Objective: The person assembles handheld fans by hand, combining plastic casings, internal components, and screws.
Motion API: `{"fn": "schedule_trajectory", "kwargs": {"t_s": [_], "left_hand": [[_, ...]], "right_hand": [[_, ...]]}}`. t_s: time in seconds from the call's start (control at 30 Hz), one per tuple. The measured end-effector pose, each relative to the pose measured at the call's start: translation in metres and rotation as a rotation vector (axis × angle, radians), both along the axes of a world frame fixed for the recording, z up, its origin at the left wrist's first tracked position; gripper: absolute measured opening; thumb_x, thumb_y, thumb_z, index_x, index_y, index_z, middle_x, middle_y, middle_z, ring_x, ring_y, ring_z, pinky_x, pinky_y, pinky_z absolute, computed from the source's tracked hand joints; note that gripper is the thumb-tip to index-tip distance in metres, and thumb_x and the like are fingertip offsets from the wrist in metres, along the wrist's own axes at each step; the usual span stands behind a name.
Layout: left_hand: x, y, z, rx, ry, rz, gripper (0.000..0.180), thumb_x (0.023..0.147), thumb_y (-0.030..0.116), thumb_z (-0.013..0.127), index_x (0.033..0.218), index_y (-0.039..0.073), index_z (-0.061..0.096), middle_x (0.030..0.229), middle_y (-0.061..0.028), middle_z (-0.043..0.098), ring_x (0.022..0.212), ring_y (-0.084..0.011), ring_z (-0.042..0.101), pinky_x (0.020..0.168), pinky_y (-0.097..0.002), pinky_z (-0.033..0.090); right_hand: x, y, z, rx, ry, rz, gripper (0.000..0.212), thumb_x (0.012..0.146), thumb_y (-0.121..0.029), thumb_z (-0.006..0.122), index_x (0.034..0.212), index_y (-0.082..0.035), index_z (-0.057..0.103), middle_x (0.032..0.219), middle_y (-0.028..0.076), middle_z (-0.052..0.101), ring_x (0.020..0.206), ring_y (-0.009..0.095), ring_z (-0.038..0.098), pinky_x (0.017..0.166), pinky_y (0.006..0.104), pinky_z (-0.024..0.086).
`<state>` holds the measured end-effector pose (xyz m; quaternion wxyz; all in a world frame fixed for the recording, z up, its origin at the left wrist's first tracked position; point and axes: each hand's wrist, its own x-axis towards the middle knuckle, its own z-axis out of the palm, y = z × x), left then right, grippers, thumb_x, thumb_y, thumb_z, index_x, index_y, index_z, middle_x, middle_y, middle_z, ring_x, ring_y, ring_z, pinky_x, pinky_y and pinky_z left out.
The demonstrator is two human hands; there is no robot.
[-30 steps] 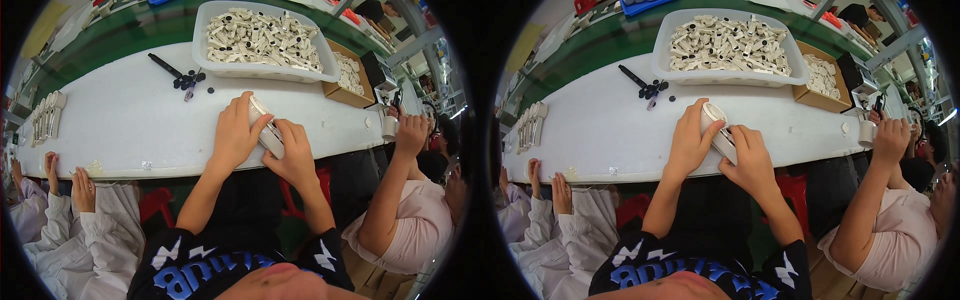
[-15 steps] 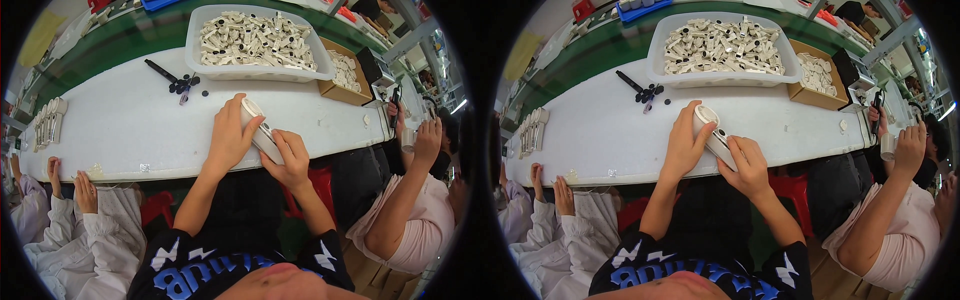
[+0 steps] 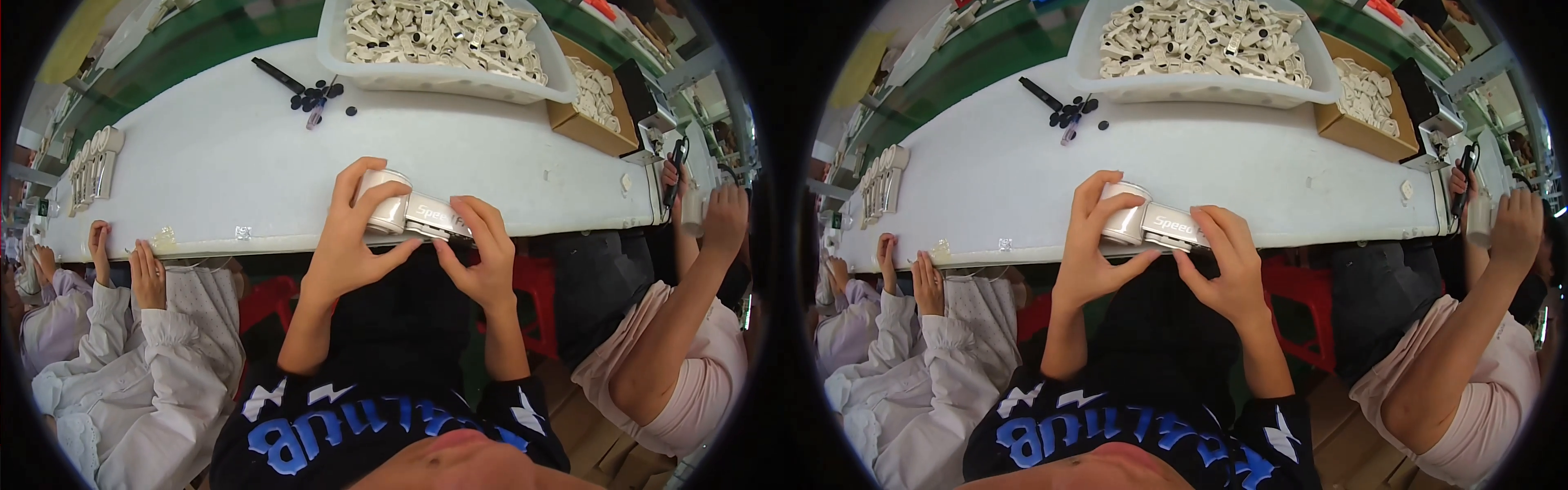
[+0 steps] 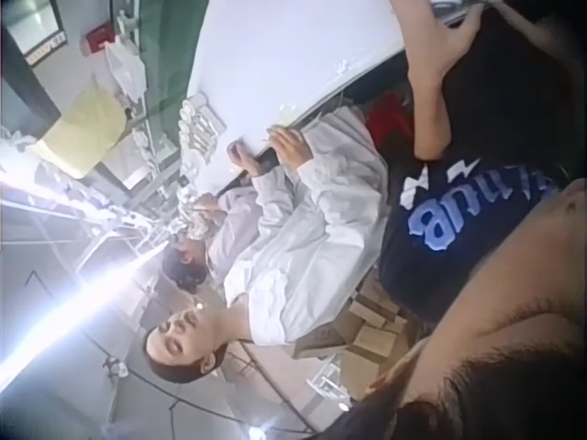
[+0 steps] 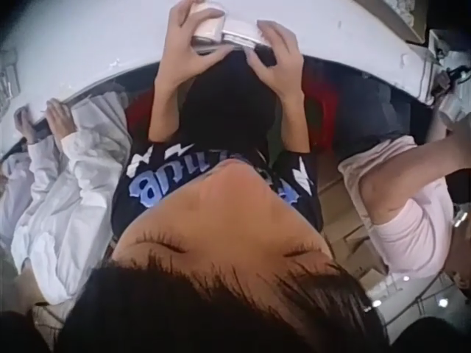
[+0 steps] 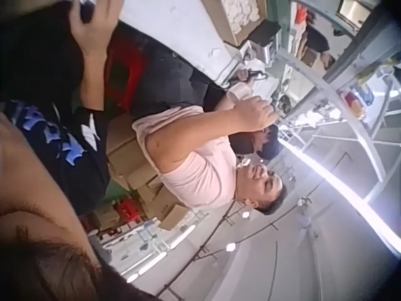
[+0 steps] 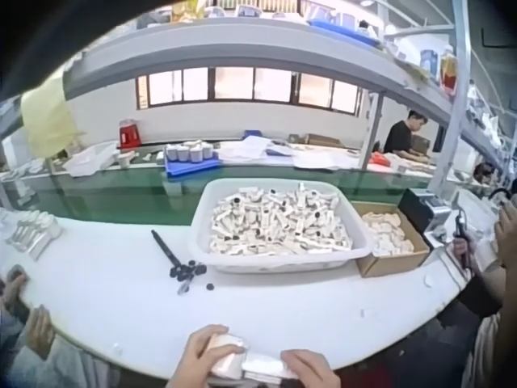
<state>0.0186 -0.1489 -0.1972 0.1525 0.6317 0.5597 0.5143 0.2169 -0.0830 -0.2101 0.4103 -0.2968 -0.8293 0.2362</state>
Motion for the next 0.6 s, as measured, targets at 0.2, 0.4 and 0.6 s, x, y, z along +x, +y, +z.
{"fn": "schedule_trajectory", "kwargs": {"t_s": [0.2,0.4,0.6], "left_hand": [[0.001,0.006,-0.006,-0.025,0.004,-0.014,0.054,0.066,0.012,0.085,0.114,0.008,0.062,0.134,-0.0194,0.049,0.118,-0.0365,0.055,0.097,-0.0407,0.047],[0.003,0.005,-0.01,0.013,0.05,0.012,0.057,0.061,0.012,0.087,0.112,0.006,0.062,0.131,-0.0204,0.051,0.113,-0.0333,0.058,0.092,-0.0381,0.048],[0.004,0.01,-0.013,0.024,0.033,0.016,0.058,0.06,0.013,0.088,0.11,0.005,0.061,0.128,-0.0209,0.052,0.11,-0.0329,0.059,0.091,-0.0373,0.048]], "right_hand": [[0.007,0.008,-0.004,0.013,-0.007,0.06,0.052,0.068,-0.004,0.08,0.117,0.003,0.064,0.115,0.018,0.065,0.104,0.03,0.064,0.087,0.0355,0.053],[0.006,0.011,-0.014,0.039,0.056,0.089,0.051,0.066,-0.003,0.08,0.114,0.004,0.066,0.112,0.018,0.067,0.099,0.031,0.066,0.084,0.0358,0.055],[0.001,0.014,-0.015,0.115,0.082,0.067,0.05,0.065,-0.001,0.079,0.113,0.005,0.066,0.109,0.018,0.068,0.096,0.03,0.066,0.082,0.0352,0.055]]}}
